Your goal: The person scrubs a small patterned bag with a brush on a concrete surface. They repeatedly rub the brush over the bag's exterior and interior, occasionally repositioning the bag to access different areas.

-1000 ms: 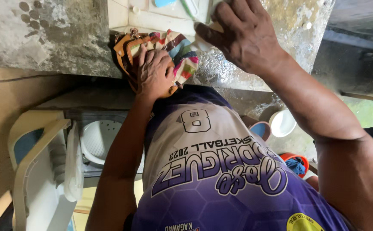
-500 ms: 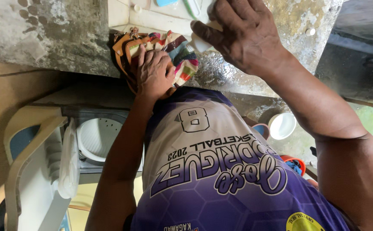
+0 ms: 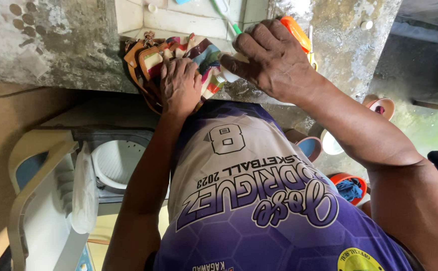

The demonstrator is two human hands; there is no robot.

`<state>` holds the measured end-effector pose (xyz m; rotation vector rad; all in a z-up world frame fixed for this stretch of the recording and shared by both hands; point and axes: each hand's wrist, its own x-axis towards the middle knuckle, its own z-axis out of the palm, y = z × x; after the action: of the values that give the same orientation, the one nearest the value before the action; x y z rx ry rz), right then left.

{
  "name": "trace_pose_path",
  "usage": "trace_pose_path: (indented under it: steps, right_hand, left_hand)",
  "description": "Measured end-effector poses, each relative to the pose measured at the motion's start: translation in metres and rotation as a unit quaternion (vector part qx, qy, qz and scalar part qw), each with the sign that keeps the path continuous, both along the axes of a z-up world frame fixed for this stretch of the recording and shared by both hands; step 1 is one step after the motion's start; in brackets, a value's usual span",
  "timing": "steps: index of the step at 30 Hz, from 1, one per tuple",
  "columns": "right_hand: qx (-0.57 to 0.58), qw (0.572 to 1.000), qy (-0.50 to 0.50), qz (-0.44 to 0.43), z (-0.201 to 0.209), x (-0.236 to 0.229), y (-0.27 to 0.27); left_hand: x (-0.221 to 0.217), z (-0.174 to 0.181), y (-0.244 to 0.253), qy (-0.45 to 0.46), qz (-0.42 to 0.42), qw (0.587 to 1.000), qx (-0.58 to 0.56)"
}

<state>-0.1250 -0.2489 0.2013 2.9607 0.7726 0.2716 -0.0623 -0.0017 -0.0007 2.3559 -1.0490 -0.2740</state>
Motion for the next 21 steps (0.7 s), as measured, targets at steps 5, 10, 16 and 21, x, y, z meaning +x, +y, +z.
trace_pose_path:
  steps: [5,10,16,21]
  right_hand:
    - [-0.010,1.000,-0.003,-0.022,-0.002,-0.001,-0.004]
    - [0.210,0.963,0.081,-0.149,-0.020,-0.019,-0.013]
    - [0.389,0.876,0.113,-0.263,-0.062,-0.053,-0.035]
    - [0.600,0.719,0.188,-0.298,-0.107,-0.050,-0.030]
  left_hand:
    - [0.000,0.003,-0.011,0.023,-0.006,0.999,0.021]
    - [-0.022,-0.015,-0.026,-0.128,-0.036,0.991,-0.001]
    - [-0.027,-0.023,-0.016,-0.019,-0.085,0.995,0.050]
    - [-0.026,0.023,0.004,0.157,0.037,0.985,-0.056]
